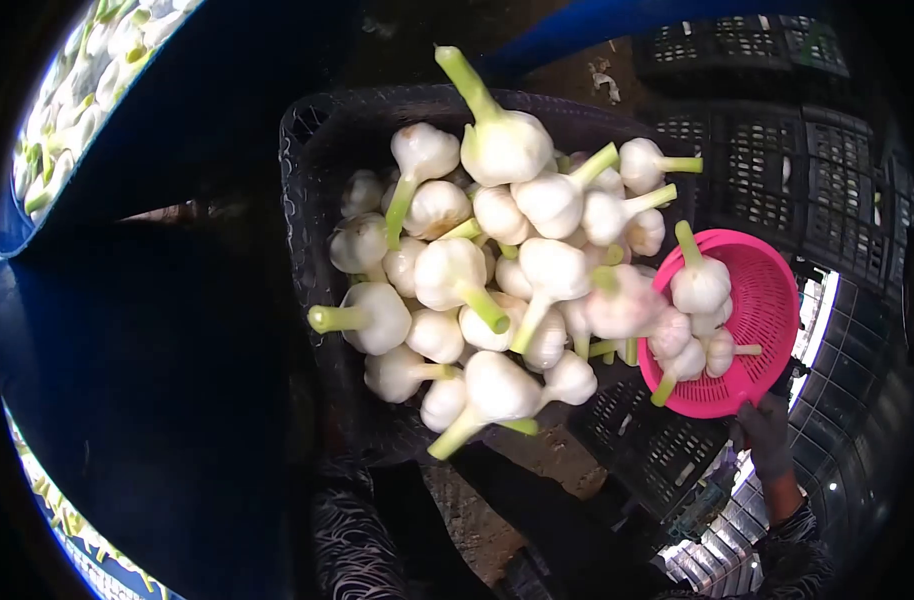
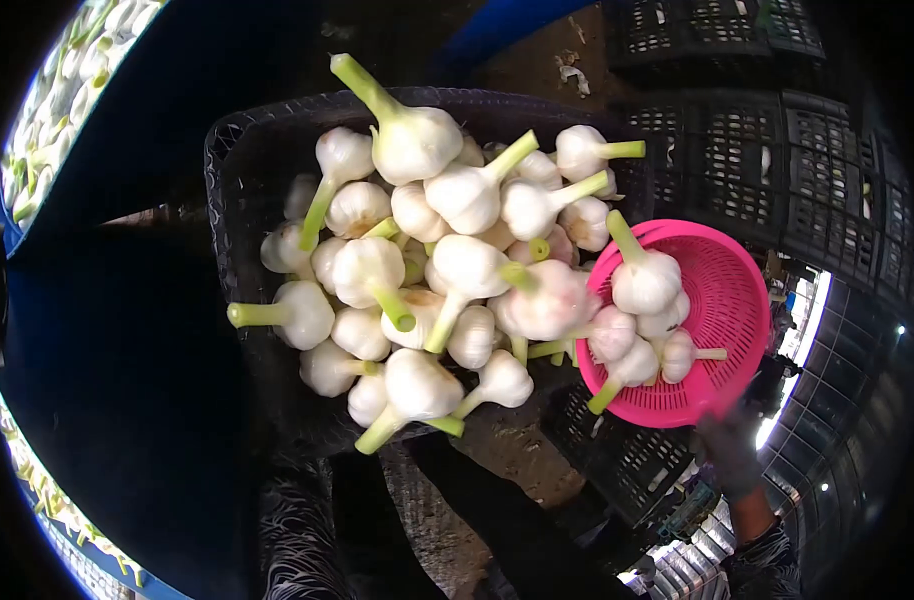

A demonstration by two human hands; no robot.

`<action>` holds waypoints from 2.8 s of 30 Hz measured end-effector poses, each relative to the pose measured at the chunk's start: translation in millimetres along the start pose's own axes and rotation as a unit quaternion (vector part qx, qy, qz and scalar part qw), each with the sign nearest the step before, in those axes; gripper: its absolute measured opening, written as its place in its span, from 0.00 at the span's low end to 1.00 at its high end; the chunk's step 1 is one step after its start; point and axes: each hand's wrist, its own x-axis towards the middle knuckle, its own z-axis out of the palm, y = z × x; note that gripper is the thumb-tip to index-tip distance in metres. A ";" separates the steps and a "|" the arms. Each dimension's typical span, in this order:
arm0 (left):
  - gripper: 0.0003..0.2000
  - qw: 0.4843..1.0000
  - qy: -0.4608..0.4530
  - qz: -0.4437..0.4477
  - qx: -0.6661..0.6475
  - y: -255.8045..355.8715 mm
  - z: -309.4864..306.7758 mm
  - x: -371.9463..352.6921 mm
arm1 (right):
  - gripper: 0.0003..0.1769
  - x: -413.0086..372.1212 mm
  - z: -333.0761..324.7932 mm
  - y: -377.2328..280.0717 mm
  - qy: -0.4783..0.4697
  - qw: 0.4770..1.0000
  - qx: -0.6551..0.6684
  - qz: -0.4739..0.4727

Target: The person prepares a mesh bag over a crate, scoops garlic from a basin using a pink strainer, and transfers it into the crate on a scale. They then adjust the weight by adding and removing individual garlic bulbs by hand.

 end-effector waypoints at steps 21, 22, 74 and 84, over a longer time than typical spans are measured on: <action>0.26 0.996 0.027 0.082 0.030 52.8 -217.3 -306.7 | 0.07 -108.5 -19.7 17.5 -0.097 0.976 0.197 0.006; 0.24 0.993 -0.019 0.092 0.074 60.5 -236.7 -322.3 | 0.08 -115.6 -25.6 21.5 -0.105 0.975 0.195 0.005; 0.28 0.982 0.062 0.005 -0.177 -242.9 -368.2 -411.3 | 0.06 -262.4 -16.9 -319.3 0.178 0.742 -0.138 -0.632; 0.26 0.972 0.022 0.005 -0.235 -215.8 -375.5 -376.8 | 0.12 -297.9 -14.7 -428.7 0.204 0.782 0.153 -0.569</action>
